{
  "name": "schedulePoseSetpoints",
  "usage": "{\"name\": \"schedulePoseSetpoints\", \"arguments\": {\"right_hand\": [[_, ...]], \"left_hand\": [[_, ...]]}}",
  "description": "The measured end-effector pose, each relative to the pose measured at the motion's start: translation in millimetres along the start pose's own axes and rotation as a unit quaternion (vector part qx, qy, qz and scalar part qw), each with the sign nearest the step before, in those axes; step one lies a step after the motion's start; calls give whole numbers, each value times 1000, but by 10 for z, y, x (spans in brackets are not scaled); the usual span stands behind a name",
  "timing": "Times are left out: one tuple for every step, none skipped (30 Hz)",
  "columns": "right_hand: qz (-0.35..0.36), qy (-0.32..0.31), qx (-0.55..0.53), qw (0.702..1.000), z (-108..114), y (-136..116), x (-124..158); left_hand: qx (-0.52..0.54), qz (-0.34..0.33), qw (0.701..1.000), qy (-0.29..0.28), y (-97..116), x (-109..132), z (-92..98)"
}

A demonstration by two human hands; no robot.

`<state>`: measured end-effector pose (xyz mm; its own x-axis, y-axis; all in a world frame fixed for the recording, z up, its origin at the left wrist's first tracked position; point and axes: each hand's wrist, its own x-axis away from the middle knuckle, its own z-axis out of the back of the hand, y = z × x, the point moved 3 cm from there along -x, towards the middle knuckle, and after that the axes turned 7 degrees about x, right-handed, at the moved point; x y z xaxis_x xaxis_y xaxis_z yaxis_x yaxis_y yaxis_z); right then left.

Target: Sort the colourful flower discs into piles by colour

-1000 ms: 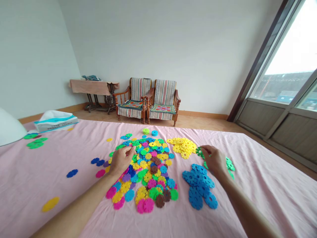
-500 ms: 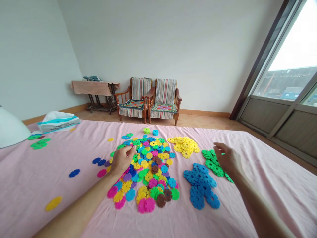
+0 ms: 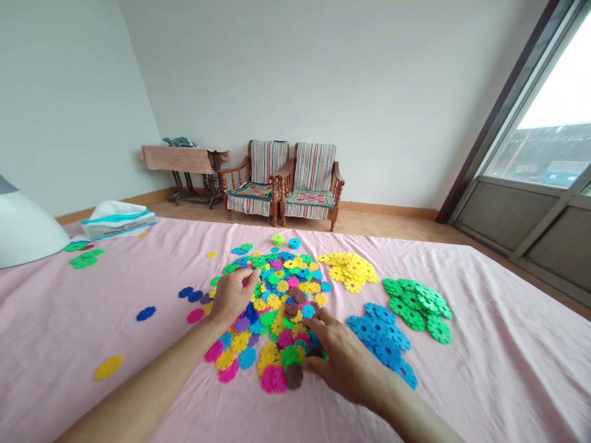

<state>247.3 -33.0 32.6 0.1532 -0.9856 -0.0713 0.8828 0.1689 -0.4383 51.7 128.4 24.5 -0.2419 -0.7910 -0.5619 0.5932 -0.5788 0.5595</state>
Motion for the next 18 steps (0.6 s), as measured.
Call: {"name": "schedulePoseSetpoints", "arguments": {"right_hand": [[4, 10, -15, 1000, -19, -38, -23], [14, 19, -32, 999, -32, -75, -45], [30, 30, -51, 998, -40, -105, -66], [48, 45, -69, 995, -44, -125, -85], [66, 63, -83, 992, -45, -130, -102], [77, 80, -92, 990, -46, -119, -117], [79, 97, -95, 988, -48, -90, -132], [73, 115, -91, 987, -52, -48, -145], [63, 129, -81, 986, -60, 0, -158], [53, 138, -67, 987, -71, 49, -169], [45, 144, -51, 987, -86, 90, -178], [41, 144, -35, 988, -104, 120, -184], [42, 140, -21, 989, -124, 136, -187], [45, 134, -12, 990, -144, 138, -188], [50, 129, -9, 990, -160, 128, -185], [59, 124, -14, 991, -172, 107, -179], [69, 121, -25, 990, -179, 80, -171], [80, 121, -39, 989, -180, 54, -163]], "left_hand": [[-2, 0, 1000, -1, 2, 1, -1], [-4, 0, 1000, -1, 4, 2, -1], [-6, 0, 1000, -2, 6, 3, 0], [-7, 0, 1000, -2, 8, 2, 0], [-7, 0, 1000, -3, 9, 2, 1], [-7, 0, 1000, -3, 10, 1, 1], [-6, 0, 1000, -3, 11, 1, 2], [-5, 0, 1000, -3, 12, 0, 3], [-5, -1, 1000, -3, 15, 0, 4], [-4, -2, 1000, -4, 17, 0, 4], [-4, -3, 1000, -4, 20, 1, 5], [-3, -3, 1000, -4, 23, 2, 6], [-2, -3, 1000, -3, 25, 3, 6], [0, -3, 1000, -4, 26, 4, 6], [5, -1, 1000, -4, 26, 6, 5], [12, 3, 1000, -6, 25, 8, 2], [24, 7, 1000, -9, 21, 11, -4], [39, 14, 999, -13, 15, 13, -13]]}}
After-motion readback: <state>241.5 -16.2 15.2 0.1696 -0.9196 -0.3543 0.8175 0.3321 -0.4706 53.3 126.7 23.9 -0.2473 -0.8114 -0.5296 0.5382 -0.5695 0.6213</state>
